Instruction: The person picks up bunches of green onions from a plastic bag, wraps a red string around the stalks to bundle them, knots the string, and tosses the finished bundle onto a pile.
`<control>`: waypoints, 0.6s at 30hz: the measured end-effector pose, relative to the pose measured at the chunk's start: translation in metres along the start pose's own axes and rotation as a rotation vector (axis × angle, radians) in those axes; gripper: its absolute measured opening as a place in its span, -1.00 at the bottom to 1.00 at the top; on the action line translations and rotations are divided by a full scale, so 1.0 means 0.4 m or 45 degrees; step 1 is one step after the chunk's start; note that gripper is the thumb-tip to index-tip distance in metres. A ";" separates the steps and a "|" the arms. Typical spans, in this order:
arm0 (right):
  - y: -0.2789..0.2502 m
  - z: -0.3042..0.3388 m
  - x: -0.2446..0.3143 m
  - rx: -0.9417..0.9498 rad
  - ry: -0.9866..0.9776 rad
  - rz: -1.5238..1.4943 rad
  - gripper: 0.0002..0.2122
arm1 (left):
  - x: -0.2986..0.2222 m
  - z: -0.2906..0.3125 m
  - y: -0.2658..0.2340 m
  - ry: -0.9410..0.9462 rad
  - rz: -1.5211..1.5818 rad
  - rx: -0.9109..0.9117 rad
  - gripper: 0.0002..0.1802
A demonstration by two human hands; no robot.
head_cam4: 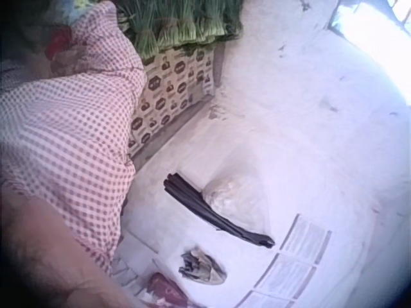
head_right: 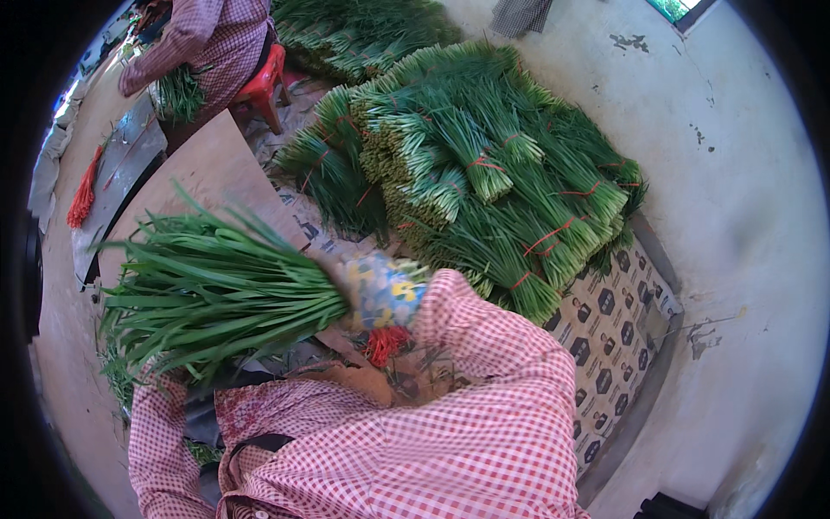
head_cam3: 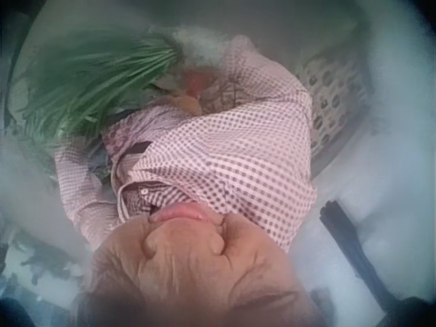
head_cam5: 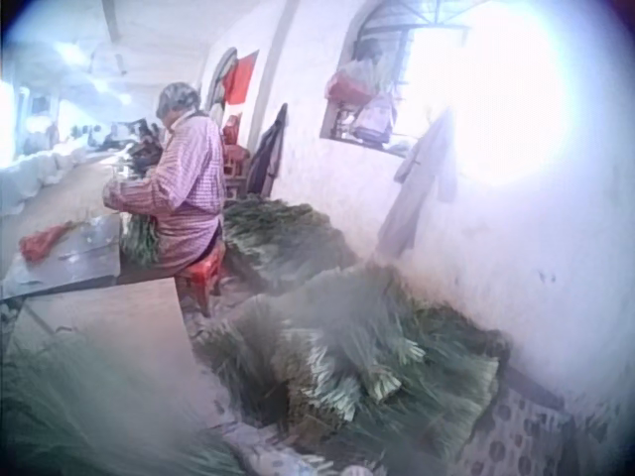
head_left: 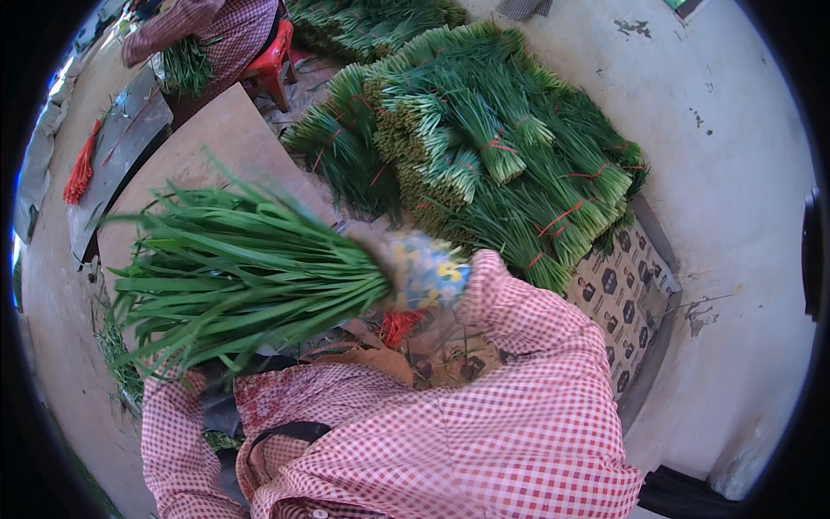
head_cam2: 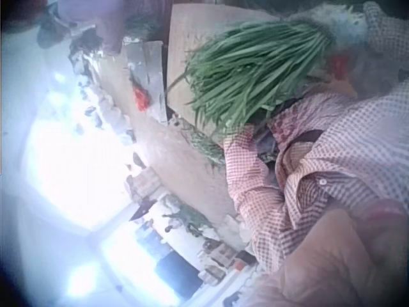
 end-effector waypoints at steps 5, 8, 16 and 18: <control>-0.211 0.068 0.001 -0.292 -0.372 0.588 -0.20 | 0.195 -0.023 0.028 -0.371 0.334 -0.128 -0.60; -0.193 0.073 -0.022 -0.301 -0.418 0.720 -0.27 | 0.281 -0.054 0.046 -0.482 0.413 -0.178 -0.58; -0.618 0.055 -0.225 -0.686 -0.317 1.251 -0.40 | 0.619 0.345 -0.059 -0.975 0.225 -0.385 -0.57; -0.927 0.151 -0.511 -0.843 0.944 1.678 -0.41 | 0.678 0.410 -0.112 -1.118 0.195 -0.363 -0.57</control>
Point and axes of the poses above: each hand's wrist, its own z-axis away from the middle knuckle, its own y-axis out of the palm, x = y × z, the point moved 10 cm from there along -z, towards the middle knuckle, and after that the axes turned 2 degrees about y, right-handed, at the moved point
